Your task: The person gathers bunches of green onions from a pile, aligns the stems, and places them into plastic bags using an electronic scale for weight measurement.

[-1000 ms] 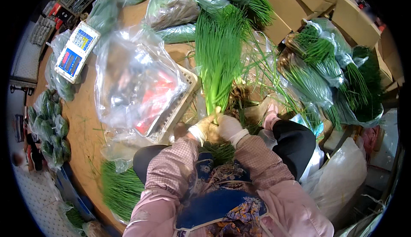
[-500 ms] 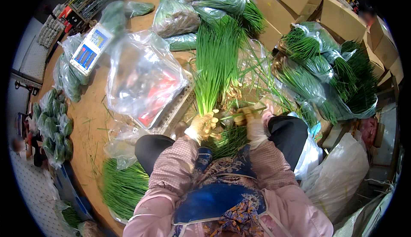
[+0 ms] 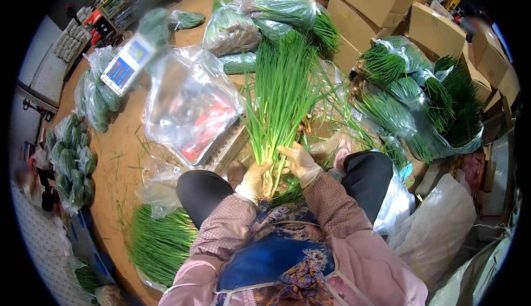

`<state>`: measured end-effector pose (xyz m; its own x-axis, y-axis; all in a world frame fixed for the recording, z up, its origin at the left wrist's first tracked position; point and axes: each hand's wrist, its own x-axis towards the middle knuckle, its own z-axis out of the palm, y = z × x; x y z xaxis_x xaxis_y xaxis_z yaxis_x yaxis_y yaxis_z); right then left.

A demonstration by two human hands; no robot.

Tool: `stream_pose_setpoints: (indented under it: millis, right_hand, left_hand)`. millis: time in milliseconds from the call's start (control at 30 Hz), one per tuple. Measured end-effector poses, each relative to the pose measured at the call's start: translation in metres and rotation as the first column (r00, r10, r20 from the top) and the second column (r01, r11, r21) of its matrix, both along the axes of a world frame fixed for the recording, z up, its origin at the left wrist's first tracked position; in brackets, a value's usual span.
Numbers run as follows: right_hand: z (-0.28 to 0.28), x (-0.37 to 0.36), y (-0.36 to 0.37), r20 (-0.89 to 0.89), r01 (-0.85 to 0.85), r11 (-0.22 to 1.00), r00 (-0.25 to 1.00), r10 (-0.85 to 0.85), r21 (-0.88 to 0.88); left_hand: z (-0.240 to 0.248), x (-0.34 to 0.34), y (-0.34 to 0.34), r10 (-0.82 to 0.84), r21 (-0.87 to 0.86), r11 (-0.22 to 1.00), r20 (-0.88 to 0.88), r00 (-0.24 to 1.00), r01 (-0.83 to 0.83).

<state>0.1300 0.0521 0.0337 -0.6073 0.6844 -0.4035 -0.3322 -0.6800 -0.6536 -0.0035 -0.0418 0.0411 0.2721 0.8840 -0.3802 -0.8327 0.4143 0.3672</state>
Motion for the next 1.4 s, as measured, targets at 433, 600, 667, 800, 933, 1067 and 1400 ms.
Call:
stream_pose_setpoints:
  millis: [433,600,667,800,933,1067,1400]
  right_hand:
    - [0.060,-0.027,-0.044,0.964,-0.846,0.497,0.258,0.064,0.193]
    - [0.027,0.014,-0.009,0.645,-0.556,0.497,0.764,-0.010,0.666]
    - [0.011,0.041,0.001,0.640,-0.376,0.644,0.731,-0.237,0.667]
    - [-0.009,0.059,0.016,0.445,-0.008,0.926,0.878,-0.174,0.378]
    - [0.001,0.038,0.007,0.308,-0.011,0.973,0.949,-0.062,0.230]
    - [-0.003,0.024,0.001,0.302,-0.126,0.978,0.951,0.071,0.167]
    - [-0.005,0.009,-0.005,0.531,-0.212,0.859,0.843,-0.080,0.467]
  left_hand:
    - [-0.086,0.003,0.010,0.141,0.188,0.951,-0.971,0.194,0.245]
    - [0.002,-0.011,0.002,0.043,-0.144,0.988,-0.026,0.999,-0.046]
    - [0.006,-0.014,-0.002,0.031,-0.085,0.996,0.008,0.999,-0.030]
    - [-0.001,-0.009,-0.002,-0.026,0.001,1.000,0.131,0.991,0.026]
    - [0.011,-0.006,-0.002,-0.060,-0.005,0.998,0.129,0.990,0.061]
    - [0.006,-0.007,-0.003,-0.119,-0.006,0.993,0.180,0.976,0.122]
    - [0.005,-0.001,-0.001,-0.057,-0.014,0.998,-0.044,0.997,0.056]
